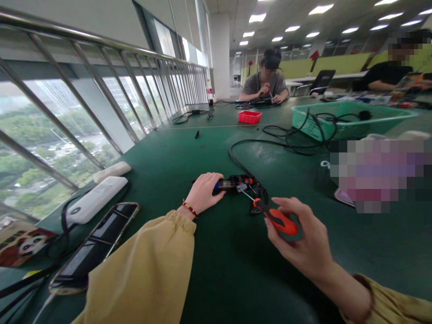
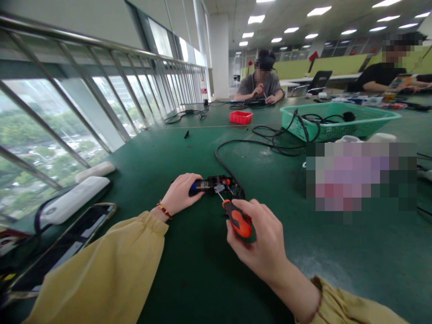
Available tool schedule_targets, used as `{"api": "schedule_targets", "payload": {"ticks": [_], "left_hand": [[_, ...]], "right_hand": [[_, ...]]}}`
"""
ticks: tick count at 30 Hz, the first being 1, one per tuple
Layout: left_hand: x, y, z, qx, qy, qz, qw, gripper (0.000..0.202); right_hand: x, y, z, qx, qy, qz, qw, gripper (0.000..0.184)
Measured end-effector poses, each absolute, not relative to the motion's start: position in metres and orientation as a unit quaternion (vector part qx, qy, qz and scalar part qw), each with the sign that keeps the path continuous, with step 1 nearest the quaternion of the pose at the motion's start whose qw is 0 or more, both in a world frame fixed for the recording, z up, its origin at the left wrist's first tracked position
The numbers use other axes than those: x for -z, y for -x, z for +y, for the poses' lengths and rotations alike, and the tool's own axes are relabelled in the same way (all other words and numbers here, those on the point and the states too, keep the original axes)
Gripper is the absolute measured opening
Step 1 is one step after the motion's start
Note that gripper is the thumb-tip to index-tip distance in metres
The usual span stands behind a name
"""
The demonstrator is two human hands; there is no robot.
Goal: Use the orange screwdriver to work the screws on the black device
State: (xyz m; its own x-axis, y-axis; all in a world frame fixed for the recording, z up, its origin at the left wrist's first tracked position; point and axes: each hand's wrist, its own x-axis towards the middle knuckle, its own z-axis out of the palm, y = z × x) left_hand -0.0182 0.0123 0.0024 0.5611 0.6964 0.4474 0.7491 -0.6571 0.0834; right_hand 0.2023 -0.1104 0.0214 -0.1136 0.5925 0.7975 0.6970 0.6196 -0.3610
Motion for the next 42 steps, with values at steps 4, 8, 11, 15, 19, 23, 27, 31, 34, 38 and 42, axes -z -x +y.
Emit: {"api": "schedule_targets", "payload": {"ticks": [4,8,11,15,19,23,27,31,34,38,42], "left_hand": [[-0.003,0.018,0.012,0.226,0.882,-0.409,0.057,0.025],[-0.003,0.018,0.013,0.227,0.882,-0.409,0.057,0.025],[-0.002,0.018,0.013,0.23,0.882,-0.408,0.054,0.024],[-0.002,0.018,0.013,0.232,0.881,-0.409,0.05,0.025],[-0.002,0.019,0.013,0.231,0.881,-0.41,0.051,0.024],[-0.001,0.019,0.014,0.229,0.883,-0.405,0.052,0.024],[-0.001,0.019,0.014,0.232,0.883,-0.405,0.054,0.025],[-0.002,0.019,0.013,0.229,0.883,-0.406,0.051,0.025],[-0.003,0.019,0.012,0.227,0.883,-0.408,0.051,0.025],[-0.005,0.012,0.006,0.215,0.877,-0.424,0.069,0.025],[-0.004,-0.005,-0.008,0.197,0.859,-0.464,0.087,0.025]], "right_hand": [[-0.022,-0.201,-0.11,0.035,0.431,-0.765,0.478,0.018],[-0.022,-0.201,-0.111,0.022,0.463,-0.753,0.466,0.014],[-0.022,-0.2,-0.111,0.024,0.452,-0.738,0.501,0.027],[-0.018,-0.2,-0.11,-0.014,0.452,-0.772,0.447,0.017],[-0.017,-0.2,-0.109,-0.029,0.475,-0.764,0.435,0.024],[-0.016,-0.2,-0.108,-0.047,0.453,-0.766,0.453,0.025],[-0.012,-0.201,-0.108,-0.097,0.464,-0.773,0.422,0.02],[-0.009,-0.202,-0.106,-0.117,0.466,-0.744,0.464,0.015],[-0.009,-0.201,-0.104,-0.118,0.449,-0.735,0.495,0.018],[-0.01,-0.201,-0.104,-0.154,0.431,-0.735,0.5,0.019],[-0.011,-0.203,-0.102,-0.176,0.471,-0.687,0.525,0.008]]}}
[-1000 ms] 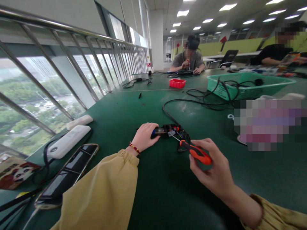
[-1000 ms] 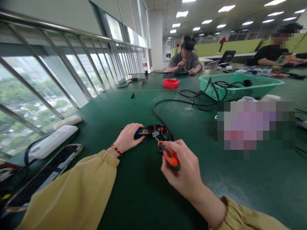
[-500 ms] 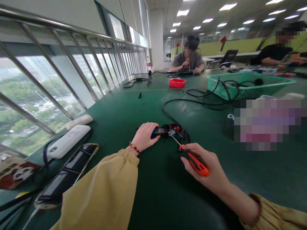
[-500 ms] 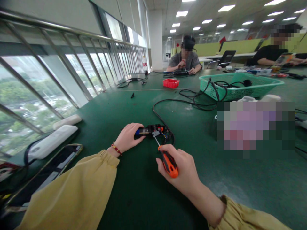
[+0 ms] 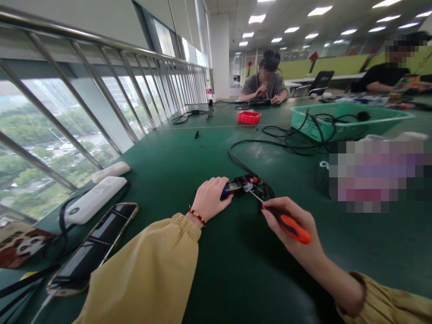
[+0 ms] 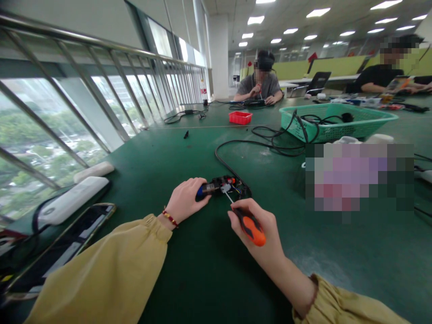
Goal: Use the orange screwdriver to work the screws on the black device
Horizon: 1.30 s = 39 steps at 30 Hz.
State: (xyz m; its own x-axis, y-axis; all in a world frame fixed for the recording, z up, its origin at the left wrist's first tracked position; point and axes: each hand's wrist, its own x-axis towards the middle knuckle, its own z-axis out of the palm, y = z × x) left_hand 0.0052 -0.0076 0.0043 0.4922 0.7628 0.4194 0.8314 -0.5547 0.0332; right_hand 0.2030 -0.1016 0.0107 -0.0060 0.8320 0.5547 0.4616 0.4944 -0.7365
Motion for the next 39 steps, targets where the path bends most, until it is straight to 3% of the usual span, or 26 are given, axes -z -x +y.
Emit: {"api": "schedule_targets", "payload": {"ticks": [9,14,20,25,30,35,39], "left_hand": [[-0.003,-0.026,-0.031,0.194,0.836,-0.504,0.1,0.02],[-0.008,-0.029,-0.037,0.177,0.833,-0.509,0.124,0.019],[-0.009,-0.03,-0.038,0.164,0.834,-0.513,0.125,0.021],[-0.007,-0.03,-0.036,0.17,0.835,-0.508,0.128,0.022],[-0.008,-0.026,-0.032,0.172,0.837,-0.504,0.13,0.024],[-0.011,-0.023,-0.03,0.17,0.845,-0.491,0.129,0.024],[-0.012,-0.02,-0.028,0.166,0.847,-0.487,0.133,0.025]], "right_hand": [[-0.009,-0.219,-0.078,-0.22,0.473,-0.473,0.71,0.031],[-0.007,-0.223,-0.084,-0.277,0.54,-0.468,0.642,0.017],[-0.01,-0.217,-0.086,-0.264,0.451,-0.469,0.712,0.038],[-0.012,-0.216,-0.088,-0.285,0.523,-0.467,0.654,0.02],[-0.012,-0.215,-0.086,-0.262,0.448,-0.501,0.693,0.042],[-0.013,-0.213,-0.089,-0.261,0.525,-0.521,0.62,0.017],[-0.013,-0.212,-0.085,-0.248,0.456,-0.513,0.684,0.035]]}}
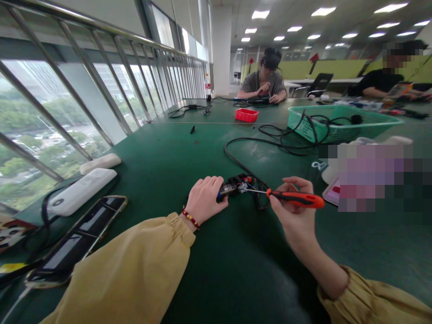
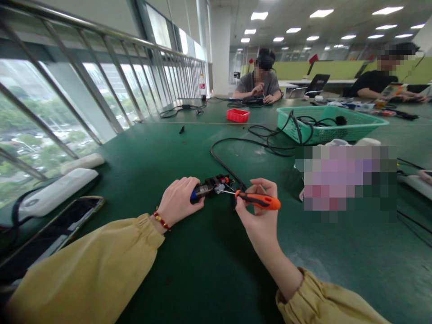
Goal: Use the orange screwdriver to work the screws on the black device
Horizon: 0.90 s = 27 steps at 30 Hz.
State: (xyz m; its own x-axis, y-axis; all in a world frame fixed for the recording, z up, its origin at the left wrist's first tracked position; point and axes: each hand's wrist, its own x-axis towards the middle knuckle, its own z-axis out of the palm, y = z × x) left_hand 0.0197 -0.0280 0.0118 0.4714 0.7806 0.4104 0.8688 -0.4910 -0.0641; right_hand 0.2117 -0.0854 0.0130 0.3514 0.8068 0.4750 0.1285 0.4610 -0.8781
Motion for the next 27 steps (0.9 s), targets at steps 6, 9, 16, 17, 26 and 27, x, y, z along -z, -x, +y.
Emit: {"api": "schedule_targets", "payload": {"ticks": [6,9,16,17,26,27], "left_hand": [[-0.012,-0.014,-0.025,0.167,0.852,-0.474,0.146,0.025],[-0.013,-0.014,-0.025,0.171,0.849,-0.478,0.145,0.025],[-0.012,-0.014,-0.024,0.173,0.851,-0.477,0.134,0.025],[-0.011,-0.014,-0.023,0.175,0.851,-0.477,0.133,0.025],[-0.012,-0.01,-0.02,0.17,0.86,-0.461,0.136,0.023],[-0.012,-0.01,-0.02,0.172,0.861,-0.459,0.136,0.023]], "right_hand": [[-0.014,-0.209,-0.089,-0.242,0.523,-0.52,0.63,0.018],[-0.015,-0.207,-0.091,-0.239,0.498,-0.532,0.641,0.023],[-0.017,-0.205,-0.095,-0.199,0.514,-0.548,0.63,0.023],[-0.016,-0.205,-0.095,-0.21,0.523,-0.547,0.62,0.018],[-0.016,-0.207,-0.094,-0.199,0.499,-0.533,0.654,0.036],[-0.017,-0.207,-0.095,-0.202,0.511,-0.544,0.634,0.031]]}}
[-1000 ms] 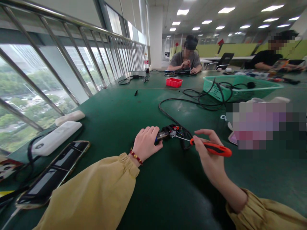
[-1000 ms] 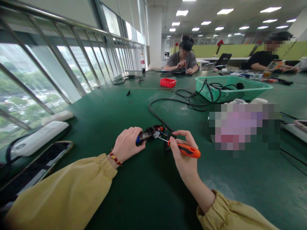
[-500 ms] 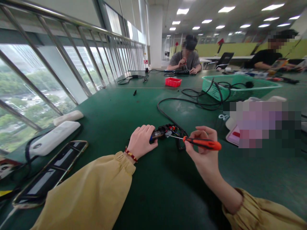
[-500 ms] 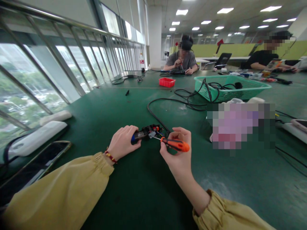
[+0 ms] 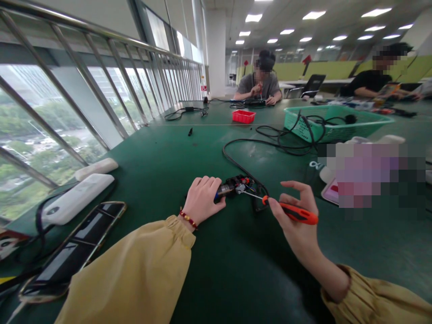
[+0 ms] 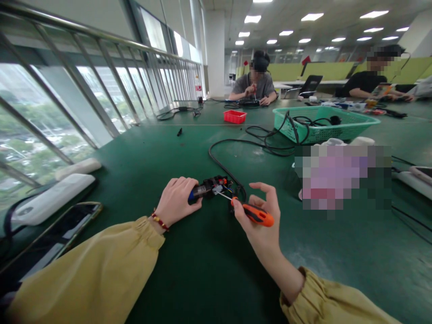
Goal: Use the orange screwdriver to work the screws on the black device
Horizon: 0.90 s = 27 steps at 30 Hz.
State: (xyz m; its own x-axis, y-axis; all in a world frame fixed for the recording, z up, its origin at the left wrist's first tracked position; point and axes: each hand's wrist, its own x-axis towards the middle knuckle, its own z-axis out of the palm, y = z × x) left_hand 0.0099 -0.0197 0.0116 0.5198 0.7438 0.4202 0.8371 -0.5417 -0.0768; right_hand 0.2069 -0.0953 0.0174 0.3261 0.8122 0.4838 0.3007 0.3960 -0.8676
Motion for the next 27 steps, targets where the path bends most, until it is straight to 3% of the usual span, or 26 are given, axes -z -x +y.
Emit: {"api": "schedule_targets", "payload": {"ticks": [3,7,10,15,20,25,27], "left_hand": [[-0.0112,-0.0097,-0.0194,0.178,0.859,-0.459,0.138,0.023],[-0.0107,-0.0103,-0.0201,0.188,0.847,-0.476,0.146,0.024],[-0.0113,-0.0111,-0.0209,0.189,0.836,-0.49,0.158,0.023],[-0.0115,-0.0128,-0.0207,0.182,0.831,-0.498,0.166,0.021],[-0.0106,-0.0143,-0.0203,0.176,0.826,-0.511,0.16,0.021],[-0.0096,-0.0148,-0.0201,0.182,0.823,-0.518,0.144,0.023],[-0.009,-0.015,-0.0199,0.187,0.821,-0.521,0.135,0.023]], "right_hand": [[-0.019,-0.2068,-0.098,-0.213,0.518,-0.562,0.609,0.021],[-0.0167,-0.2063,-0.0942,-0.206,0.47,-0.551,0.658,0.033],[-0.0146,-0.2072,-0.0925,-0.22,0.471,-0.553,0.651,0.035],[-0.0118,-0.2082,-0.0959,-0.251,0.518,-0.555,0.601,0.015],[-0.0123,-0.2078,-0.0941,-0.184,0.481,-0.546,0.661,0.031],[-0.0139,-0.2121,-0.0964,-0.219,0.503,-0.598,0.584,0.003],[-0.0143,-0.2142,-0.0984,-0.193,0.507,-0.605,0.584,0.005]]}}
